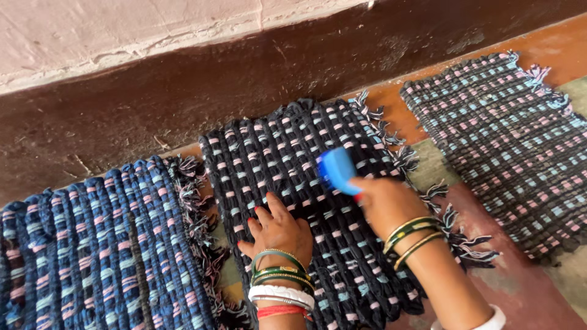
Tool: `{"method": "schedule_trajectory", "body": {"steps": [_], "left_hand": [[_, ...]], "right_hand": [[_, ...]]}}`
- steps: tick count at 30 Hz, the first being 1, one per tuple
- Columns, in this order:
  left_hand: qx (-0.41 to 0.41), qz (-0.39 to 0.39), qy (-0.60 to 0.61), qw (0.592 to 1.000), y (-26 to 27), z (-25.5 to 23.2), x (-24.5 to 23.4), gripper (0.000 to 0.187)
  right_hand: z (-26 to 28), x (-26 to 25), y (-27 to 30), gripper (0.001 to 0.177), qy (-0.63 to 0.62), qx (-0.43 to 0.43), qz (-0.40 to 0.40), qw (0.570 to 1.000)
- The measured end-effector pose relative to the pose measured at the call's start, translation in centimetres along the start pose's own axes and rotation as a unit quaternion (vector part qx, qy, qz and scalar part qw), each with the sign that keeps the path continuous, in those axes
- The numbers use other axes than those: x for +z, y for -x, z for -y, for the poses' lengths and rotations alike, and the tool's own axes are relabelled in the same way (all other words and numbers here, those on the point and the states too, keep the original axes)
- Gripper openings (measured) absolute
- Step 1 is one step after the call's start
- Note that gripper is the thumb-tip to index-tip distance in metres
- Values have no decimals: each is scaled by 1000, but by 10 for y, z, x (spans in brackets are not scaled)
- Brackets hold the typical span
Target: The person cleans floor mats using a brush and then folds them one at a time.
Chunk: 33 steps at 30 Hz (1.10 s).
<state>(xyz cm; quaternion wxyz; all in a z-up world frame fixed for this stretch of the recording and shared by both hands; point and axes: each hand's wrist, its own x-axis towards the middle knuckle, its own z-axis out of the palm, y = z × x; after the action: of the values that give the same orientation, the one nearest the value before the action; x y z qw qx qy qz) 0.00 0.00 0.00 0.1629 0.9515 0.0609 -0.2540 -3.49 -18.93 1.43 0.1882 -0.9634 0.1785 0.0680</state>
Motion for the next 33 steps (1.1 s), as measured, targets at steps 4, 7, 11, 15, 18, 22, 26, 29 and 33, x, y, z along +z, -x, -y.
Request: {"method": "schedule_trajectory", "body": {"steps": [4,7,11,15,18,22,26,29,33], "left_hand": [[1,0,5,1000,0,-2,-1,84],[3,-3,13,1000,2,0,-2,83],[13,13,36,999,4,7,-12,84],[0,21,22,1000,6,7,-21,85],[-14,19,21,1000,6,4,-22,86],[-24,-24,25,999,5,4,-18,86],[-28,-33,28,999,-1,12,-21,84],[-37,-9,38,999,0,15,-24,85],[-39,13,43,998,2,10,-23,85]], "right_hand": [[7,-22,7,34,1,-10,-82,997],[20,-8,13,38,-48,-70,-13,996],[27,15,11,33,-77,-148,37,985],[12,-4,4,35,-11,2,-5,1000],[18,-18,6,31,2,-26,-93,995],[42,0,18,35,-52,-87,15,995],[52,16,15,36,-79,-152,63,983],[42,0,11,34,8,-37,5,999],[36,-17,11,33,13,-60,-70,996]]}}
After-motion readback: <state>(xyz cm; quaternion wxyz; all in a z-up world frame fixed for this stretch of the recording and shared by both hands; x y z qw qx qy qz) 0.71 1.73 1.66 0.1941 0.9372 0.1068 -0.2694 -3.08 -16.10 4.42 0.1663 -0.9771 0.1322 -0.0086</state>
